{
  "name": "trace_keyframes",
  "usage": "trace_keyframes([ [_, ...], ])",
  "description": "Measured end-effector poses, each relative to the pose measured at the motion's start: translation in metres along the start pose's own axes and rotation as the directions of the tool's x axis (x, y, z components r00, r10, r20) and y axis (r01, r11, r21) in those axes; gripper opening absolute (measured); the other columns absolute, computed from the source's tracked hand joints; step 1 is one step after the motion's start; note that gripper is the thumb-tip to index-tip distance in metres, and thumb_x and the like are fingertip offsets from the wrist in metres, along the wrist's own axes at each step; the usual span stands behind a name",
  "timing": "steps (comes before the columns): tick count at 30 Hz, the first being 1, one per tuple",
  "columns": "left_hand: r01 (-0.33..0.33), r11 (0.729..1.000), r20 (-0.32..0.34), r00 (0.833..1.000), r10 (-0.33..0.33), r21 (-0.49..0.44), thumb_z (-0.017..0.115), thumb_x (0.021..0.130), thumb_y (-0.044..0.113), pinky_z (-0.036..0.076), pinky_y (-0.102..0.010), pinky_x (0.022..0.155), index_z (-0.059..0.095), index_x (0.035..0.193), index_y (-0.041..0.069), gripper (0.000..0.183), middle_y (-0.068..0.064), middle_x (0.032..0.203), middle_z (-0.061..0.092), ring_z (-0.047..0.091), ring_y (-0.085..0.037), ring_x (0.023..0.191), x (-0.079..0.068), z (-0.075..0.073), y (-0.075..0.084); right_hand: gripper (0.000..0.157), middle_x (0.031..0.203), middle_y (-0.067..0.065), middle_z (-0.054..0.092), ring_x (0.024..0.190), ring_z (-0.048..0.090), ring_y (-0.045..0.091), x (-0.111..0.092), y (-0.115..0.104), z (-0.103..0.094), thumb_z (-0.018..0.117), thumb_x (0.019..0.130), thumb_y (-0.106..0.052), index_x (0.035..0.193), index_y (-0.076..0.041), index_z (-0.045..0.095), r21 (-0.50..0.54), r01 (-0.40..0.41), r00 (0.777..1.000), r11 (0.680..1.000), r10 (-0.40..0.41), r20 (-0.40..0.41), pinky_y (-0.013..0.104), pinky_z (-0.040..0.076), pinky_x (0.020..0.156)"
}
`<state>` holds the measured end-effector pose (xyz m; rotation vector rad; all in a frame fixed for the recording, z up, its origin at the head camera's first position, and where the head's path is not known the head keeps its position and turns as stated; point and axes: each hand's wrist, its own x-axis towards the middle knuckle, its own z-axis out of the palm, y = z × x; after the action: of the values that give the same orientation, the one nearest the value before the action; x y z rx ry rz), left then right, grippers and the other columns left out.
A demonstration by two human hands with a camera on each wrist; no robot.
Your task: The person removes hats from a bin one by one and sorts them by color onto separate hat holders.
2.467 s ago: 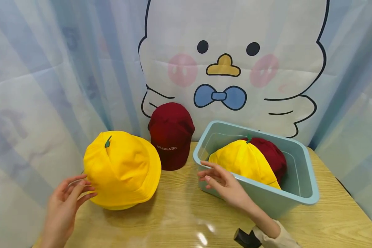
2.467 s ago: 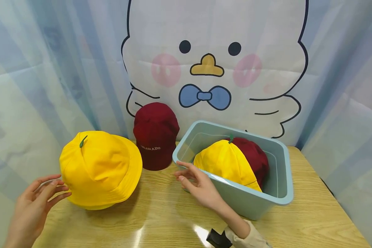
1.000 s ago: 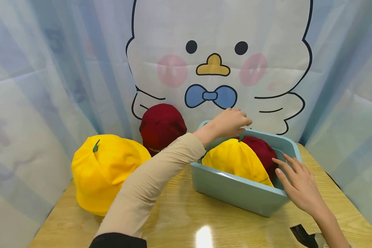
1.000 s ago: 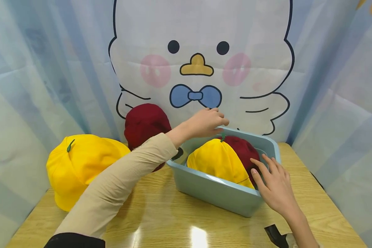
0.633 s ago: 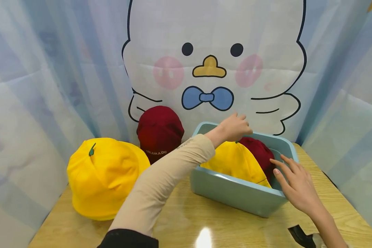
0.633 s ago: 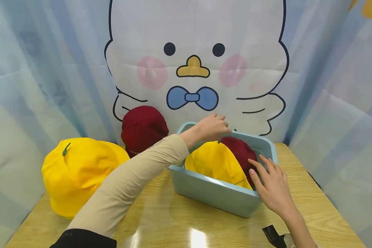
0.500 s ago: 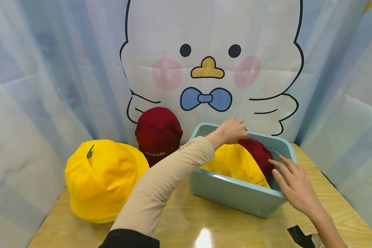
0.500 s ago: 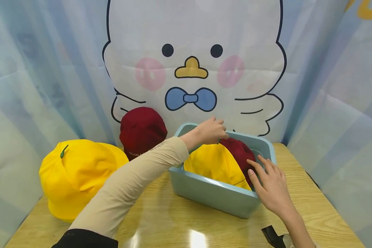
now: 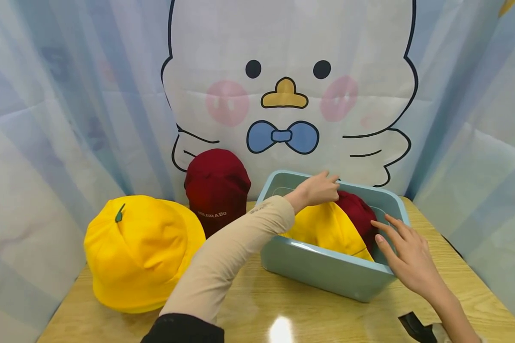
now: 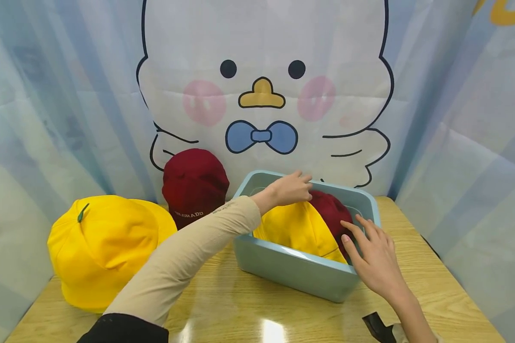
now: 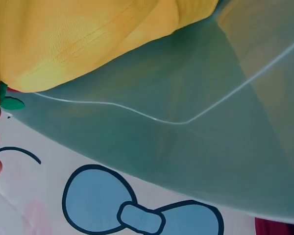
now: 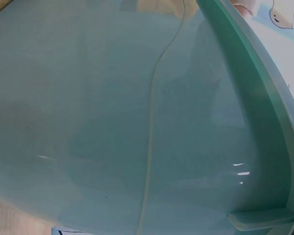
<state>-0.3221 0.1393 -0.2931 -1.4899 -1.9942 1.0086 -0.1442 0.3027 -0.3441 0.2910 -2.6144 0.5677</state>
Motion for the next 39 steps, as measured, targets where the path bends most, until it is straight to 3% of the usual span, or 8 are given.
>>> trace_keyframes([
  [8, 0.027, 0.999, 0.009, 1.000, -0.027, 0.036, 0.042, 0.094, 0.017, 0.039, -0.028, 0.090, 0.061, 0.109, 0.032, 0.029, 0.007, 0.118, 0.054, 0.045, -0.016, 0.108, -0.006, 0.005, -0.003, 0.033, 0.133, 0.025, 0.036, 0.114, 0.033, 0.048, 0.005, 0.001, 0.002, 0.042, 0.094, -0.021, 0.123, -0.007, 0.050, 0.018, 0.009, 1.000, 1.000, -0.009, 0.002, 0.065, 0.019, 0.083],
  [13, 0.023, 1.000, 0.000, 1.000, -0.023, 0.010, 0.041, 0.095, 0.015, 0.038, -0.030, 0.097, 0.064, 0.106, 0.027, 0.029, 0.005, 0.118, 0.056, 0.045, -0.016, 0.111, -0.010, 0.004, -0.009, 0.033, 0.132, 0.026, 0.037, 0.114, 0.034, 0.048, 0.007, 0.002, 0.004, 0.043, 0.094, -0.020, 0.123, -0.006, 0.050, 0.030, 0.024, 1.000, 0.999, -0.024, -0.001, 0.065, 0.019, 0.083],
  [17, 0.056, 0.998, 0.002, 0.998, -0.056, -0.032, 0.042, 0.094, 0.014, 0.035, -0.034, 0.103, 0.065, 0.106, 0.025, 0.028, 0.004, 0.122, 0.055, 0.043, -0.019, 0.119, -0.020, -0.005, -0.021, 0.033, 0.132, 0.027, 0.037, 0.114, 0.034, 0.049, 0.008, 0.004, 0.004, 0.042, 0.094, -0.019, 0.123, -0.006, 0.050, 0.038, 0.034, 0.999, 0.999, -0.033, -0.008, 0.065, 0.019, 0.082],
  [23, 0.123, 0.991, -0.035, 0.992, -0.125, -0.061, 0.042, 0.093, 0.008, 0.036, -0.035, 0.100, 0.061, 0.112, 0.024, 0.031, 0.002, 0.123, 0.055, 0.041, -0.022, 0.123, -0.047, -0.027, -0.048, 0.033, 0.132, 0.028, 0.036, 0.112, 0.034, 0.052, 0.010, 0.005, 0.004, 0.043, 0.094, -0.018, 0.124, -0.005, 0.049, 0.048, 0.031, 0.999, 0.998, -0.030, -0.015, 0.067, 0.019, 0.080],
  [28, 0.207, 0.977, -0.066, 0.976, -0.210, -0.047, 0.043, 0.093, 0.009, 0.037, -0.035, 0.095, 0.058, 0.116, 0.023, 0.031, 0.000, 0.122, 0.055, 0.041, -0.024, 0.121, -0.074, -0.043, -0.074, 0.036, 0.134, 0.029, 0.034, 0.113, 0.032, 0.055, 0.013, 0.006, 0.004, 0.043, 0.094, -0.017, 0.129, -0.007, 0.045, 0.085, 0.020, 0.999, 0.996, -0.017, -0.040, 0.069, 0.018, 0.080],
  [34, 0.293, 0.954, -0.099, 0.949, -0.299, -0.070, 0.046, 0.092, 0.007, 0.036, -0.038, 0.095, 0.059, 0.113, 0.019, 0.028, -0.004, 0.119, 0.055, 0.041, -0.027, 0.120, -0.109, -0.061, -0.099, 0.046, 0.139, 0.029, 0.027, 0.119, 0.025, 0.055, 0.015, 0.006, 0.004, 0.043, 0.093, -0.015, 0.139, -0.015, 0.032, 0.168, 0.005, 0.999, 0.986, 0.003, -0.047, 0.073, 0.010, 0.088],
  [39, 0.367, 0.924, -0.144, 0.914, -0.379, -0.106, 0.048, 0.090, 0.005, 0.035, -0.036, 0.083, 0.060, 0.105, 0.014, 0.021, -0.007, 0.104, 0.058, 0.045, -0.027, 0.104, -0.143, -0.076, -0.118, 0.046, 0.138, 0.028, 0.028, 0.118, 0.026, 0.055, 0.017, 0.006, 0.005, 0.042, 0.094, -0.015, 0.138, -0.012, 0.032, 0.156, 0.009, 0.999, 0.988, -0.003, -0.038, 0.072, 0.012, 0.086],
])
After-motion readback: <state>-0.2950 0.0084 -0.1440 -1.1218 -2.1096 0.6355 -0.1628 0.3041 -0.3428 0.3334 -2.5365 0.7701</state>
